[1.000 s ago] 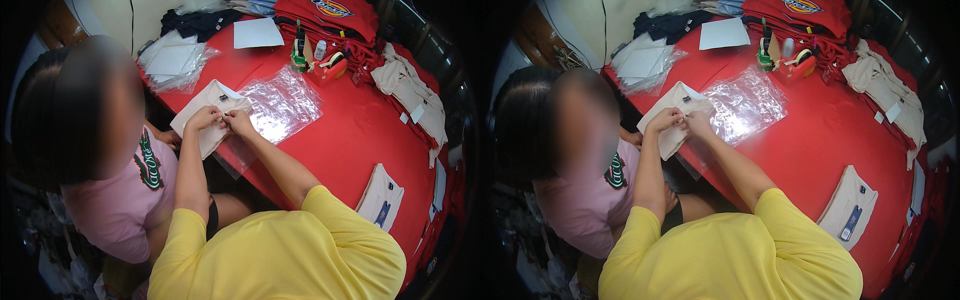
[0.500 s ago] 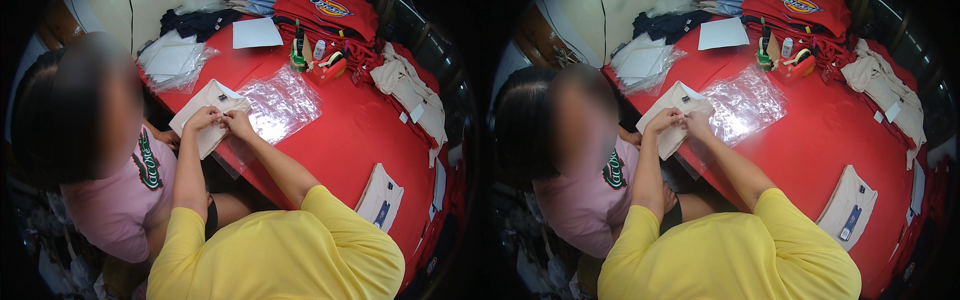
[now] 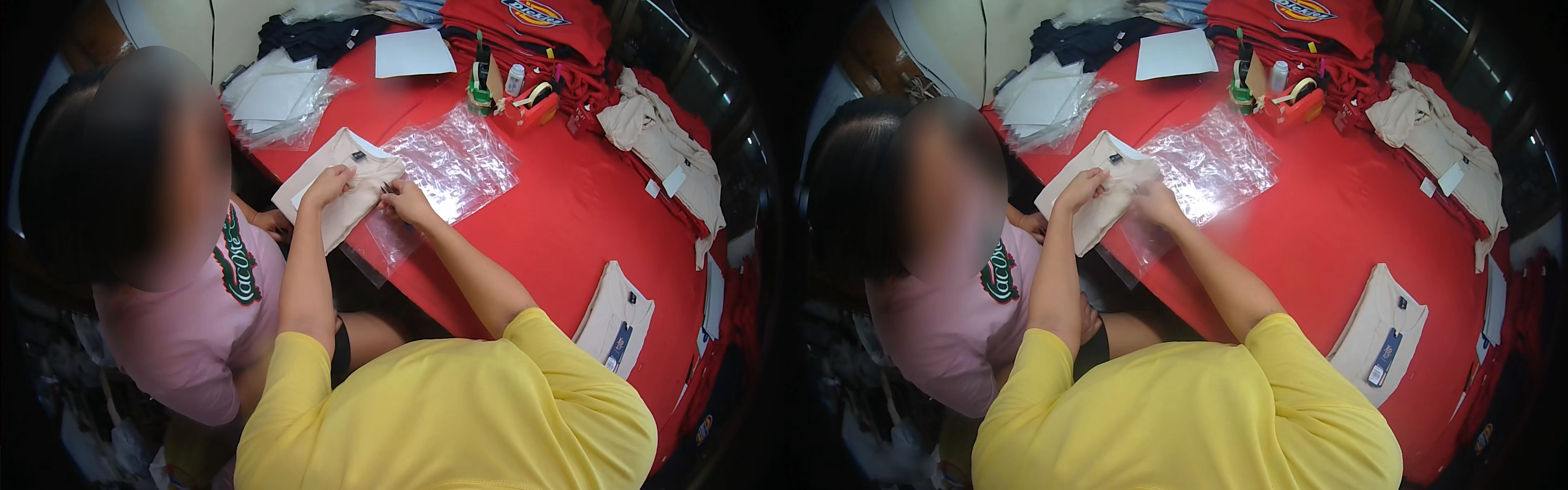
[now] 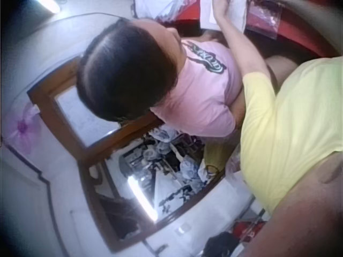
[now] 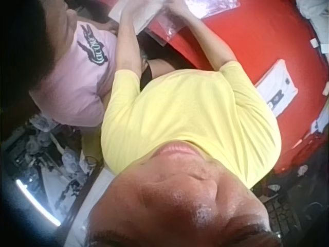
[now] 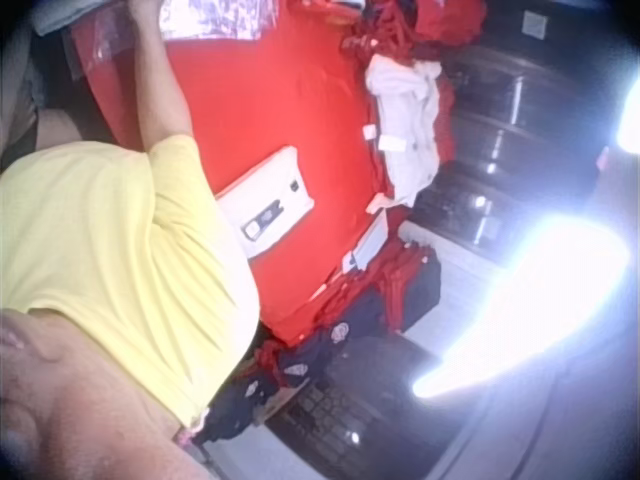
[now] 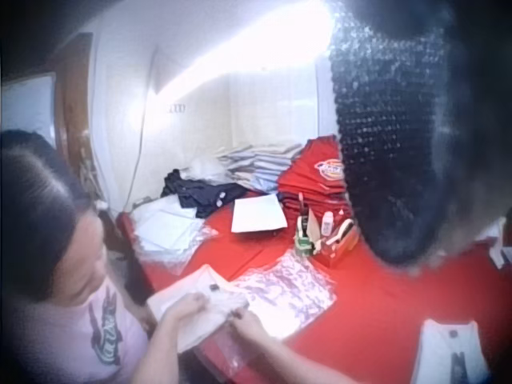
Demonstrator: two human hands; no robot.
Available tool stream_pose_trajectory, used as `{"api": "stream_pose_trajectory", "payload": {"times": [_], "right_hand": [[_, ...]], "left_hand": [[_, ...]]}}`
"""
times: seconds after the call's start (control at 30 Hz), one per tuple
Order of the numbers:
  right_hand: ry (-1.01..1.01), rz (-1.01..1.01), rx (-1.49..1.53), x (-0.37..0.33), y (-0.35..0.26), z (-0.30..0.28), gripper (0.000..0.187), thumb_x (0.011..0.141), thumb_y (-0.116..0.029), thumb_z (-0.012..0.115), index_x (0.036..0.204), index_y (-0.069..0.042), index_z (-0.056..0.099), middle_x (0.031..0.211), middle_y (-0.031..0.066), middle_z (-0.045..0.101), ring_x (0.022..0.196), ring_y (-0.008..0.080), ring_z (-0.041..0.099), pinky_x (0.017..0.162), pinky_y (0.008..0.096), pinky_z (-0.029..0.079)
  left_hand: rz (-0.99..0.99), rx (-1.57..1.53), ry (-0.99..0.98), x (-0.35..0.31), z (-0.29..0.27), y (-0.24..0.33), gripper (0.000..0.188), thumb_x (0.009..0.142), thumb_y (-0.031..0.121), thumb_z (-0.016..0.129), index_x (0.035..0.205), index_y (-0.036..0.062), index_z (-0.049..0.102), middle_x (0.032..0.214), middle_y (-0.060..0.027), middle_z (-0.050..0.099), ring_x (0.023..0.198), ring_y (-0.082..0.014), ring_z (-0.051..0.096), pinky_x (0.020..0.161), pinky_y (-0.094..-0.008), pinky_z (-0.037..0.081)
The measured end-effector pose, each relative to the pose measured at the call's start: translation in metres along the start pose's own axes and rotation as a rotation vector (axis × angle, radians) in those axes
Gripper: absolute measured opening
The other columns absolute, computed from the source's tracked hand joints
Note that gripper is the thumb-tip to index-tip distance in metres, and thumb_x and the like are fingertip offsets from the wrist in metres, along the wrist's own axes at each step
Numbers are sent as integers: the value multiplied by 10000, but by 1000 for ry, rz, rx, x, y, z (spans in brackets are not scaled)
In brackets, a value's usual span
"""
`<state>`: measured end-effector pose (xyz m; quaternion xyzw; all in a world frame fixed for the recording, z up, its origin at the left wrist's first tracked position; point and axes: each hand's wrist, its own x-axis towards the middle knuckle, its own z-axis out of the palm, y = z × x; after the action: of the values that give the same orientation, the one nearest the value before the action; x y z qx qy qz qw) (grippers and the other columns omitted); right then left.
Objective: The person folds shirts on a red workspace, places a cardboard insert inside a shirt, and puts folded shirts into plastic bags.
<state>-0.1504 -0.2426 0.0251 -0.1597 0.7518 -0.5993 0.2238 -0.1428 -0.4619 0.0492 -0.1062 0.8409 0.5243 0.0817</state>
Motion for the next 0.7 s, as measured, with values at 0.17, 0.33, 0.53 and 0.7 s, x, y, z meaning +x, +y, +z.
{"api": "stream_pose_trajectory", "payload": {"times": [0.17, 0.33, 0.53, 0.7], "right_hand": [[-8, 51, 125, -15, -13, -5, 87, 892, -67, 567, 942, 3, 579, 755, 60, 641, 598, 83, 570, 530, 232, 488], [-20, 92, 135, -23, -10, -15, 98, 896, -61, 565, 959, 12, 579, 759, 74, 641, 578, 88, 562, 508, 234, 489], [11, 103, 121, -35, 13, -40, 196, 865, -116, 599, 1005, 20, 614, 755, 94, 664, 593, 138, 619, 522, 261, 493], [50, 127, 142, -62, 4, -62, 177, 891, -70, 562, 1037, 30, 569, 795, 94, 646, 569, 107, 571, 508, 247, 502]], "left_hand": [[-45, -118, 9, -4, 1, 7, 213, 904, 178, 520, 1003, 27, 633, 744, -26, 560, 655, -119, 522, 601, -256, 429], [526, 381, 644, -21, 20, 11, 215, 868, 87, 497, 1020, 33, 638, 846, -123, 615, 824, -285, 606, 745, -366, 482], [375, 737, 400, -42, 74, -8, 345, 894, 181, 518, 1206, 46, 575, 1287, -213, 512, 1159, -331, 521, 1000, -418, 390], [328, 1058, 519, -60, 111, -19, 508, 931, 304, 477, 1369, 49, 433, 1464, -203, 336, 1372, -345, 284, 1101, -568, 180]]}}
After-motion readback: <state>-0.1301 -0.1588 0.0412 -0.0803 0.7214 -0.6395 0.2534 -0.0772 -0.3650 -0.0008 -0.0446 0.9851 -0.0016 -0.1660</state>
